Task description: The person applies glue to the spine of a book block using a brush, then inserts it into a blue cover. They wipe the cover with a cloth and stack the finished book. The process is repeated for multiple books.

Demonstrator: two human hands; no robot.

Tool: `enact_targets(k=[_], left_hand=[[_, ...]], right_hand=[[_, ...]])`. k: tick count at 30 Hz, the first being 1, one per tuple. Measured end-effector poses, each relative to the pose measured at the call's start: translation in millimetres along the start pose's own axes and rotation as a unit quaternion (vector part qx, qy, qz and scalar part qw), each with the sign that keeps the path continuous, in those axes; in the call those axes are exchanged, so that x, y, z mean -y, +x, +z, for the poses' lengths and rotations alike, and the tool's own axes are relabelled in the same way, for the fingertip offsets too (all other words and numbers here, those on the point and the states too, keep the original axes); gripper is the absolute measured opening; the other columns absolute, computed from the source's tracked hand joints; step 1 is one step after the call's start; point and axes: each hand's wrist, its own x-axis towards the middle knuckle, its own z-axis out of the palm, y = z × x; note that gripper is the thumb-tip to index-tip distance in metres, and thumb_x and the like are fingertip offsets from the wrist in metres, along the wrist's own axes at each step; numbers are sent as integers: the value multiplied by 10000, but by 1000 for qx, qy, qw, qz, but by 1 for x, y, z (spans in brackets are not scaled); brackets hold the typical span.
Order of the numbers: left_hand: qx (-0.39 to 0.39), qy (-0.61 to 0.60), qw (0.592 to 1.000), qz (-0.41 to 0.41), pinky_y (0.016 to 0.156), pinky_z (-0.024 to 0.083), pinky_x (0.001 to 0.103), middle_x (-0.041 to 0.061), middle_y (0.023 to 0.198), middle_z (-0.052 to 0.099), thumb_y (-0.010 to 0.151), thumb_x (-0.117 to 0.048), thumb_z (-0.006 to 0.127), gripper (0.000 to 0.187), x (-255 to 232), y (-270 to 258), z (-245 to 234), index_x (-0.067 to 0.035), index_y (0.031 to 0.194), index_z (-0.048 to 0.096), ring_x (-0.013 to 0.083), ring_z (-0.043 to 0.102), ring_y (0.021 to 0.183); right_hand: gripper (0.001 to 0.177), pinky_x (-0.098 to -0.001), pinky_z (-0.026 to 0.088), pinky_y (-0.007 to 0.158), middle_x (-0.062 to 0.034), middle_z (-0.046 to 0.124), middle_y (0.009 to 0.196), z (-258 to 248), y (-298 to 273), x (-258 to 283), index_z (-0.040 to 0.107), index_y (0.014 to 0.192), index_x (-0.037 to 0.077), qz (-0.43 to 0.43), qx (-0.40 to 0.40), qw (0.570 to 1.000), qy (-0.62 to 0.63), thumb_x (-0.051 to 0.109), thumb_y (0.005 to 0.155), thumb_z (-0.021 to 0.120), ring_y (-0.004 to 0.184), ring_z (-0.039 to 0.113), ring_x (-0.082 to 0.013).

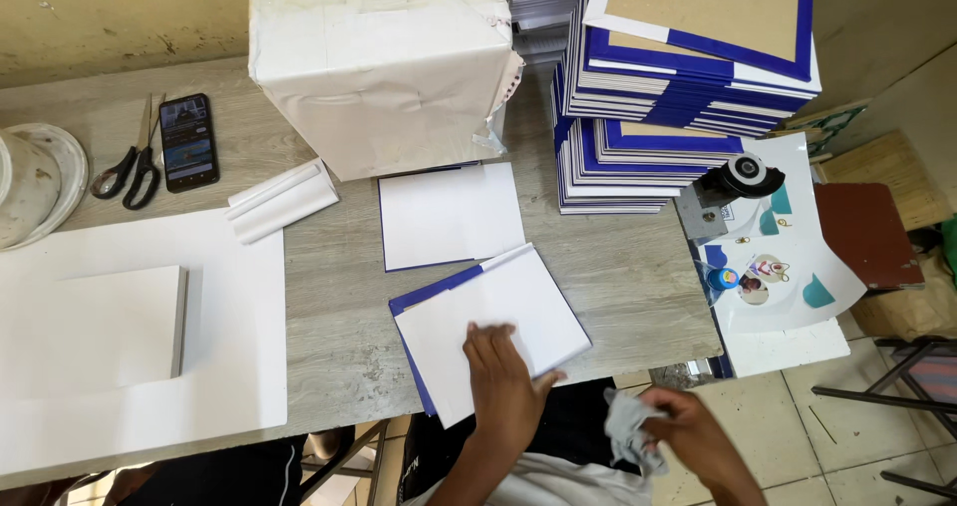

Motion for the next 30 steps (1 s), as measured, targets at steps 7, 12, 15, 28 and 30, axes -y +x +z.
enact_targets(k=[7,12,15,28,30], left_hand=[[-21,-724,619,-303,1193,518,416,178,1359,694,1029,-206,564,374,71,48,-81,-28,1347,646,289,647,1333],[122,-847,348,-382,1252,403,462,313,1683,428,1008,-567,510,873,114,54,-87,88,1578,420,399,454,1541],[157,-801,414,-402,1233,441,438,280,1663,476,962,-660,467,980,113,61,-96,83,1597,412,363,492,1524],[188,-855,306,-375,1286,367,461,261,1680,443,1012,-782,399,1031,134,55,-70,49,1623,413,368,439,1556],[180,-846,324,-383,1259,391,450,286,1688,419,1000,-735,403,1021,130,63,-82,80,1616,394,374,446,1546]], right_hand=[[352,-348,575,769,-124,772,1015,0,5,55,776,1074,-25,-327,-66,940,68,-209,785,695,918,709,-230],[781,-344,592,914,-112,764,1210,162,37,101,778,1186,80,-501,169,842,-110,-190,551,410,1101,736,-279],[320,-382,541,811,-89,760,969,228,-7,136,783,990,72,-526,197,803,-199,-29,715,653,913,685,-286],[191,-410,472,651,-53,667,753,199,3,148,659,772,101,-477,218,827,-205,35,665,802,713,629,-267],[189,-366,414,604,16,640,757,212,1,150,598,737,139,-487,229,796,-277,81,646,754,689,584,-210]])
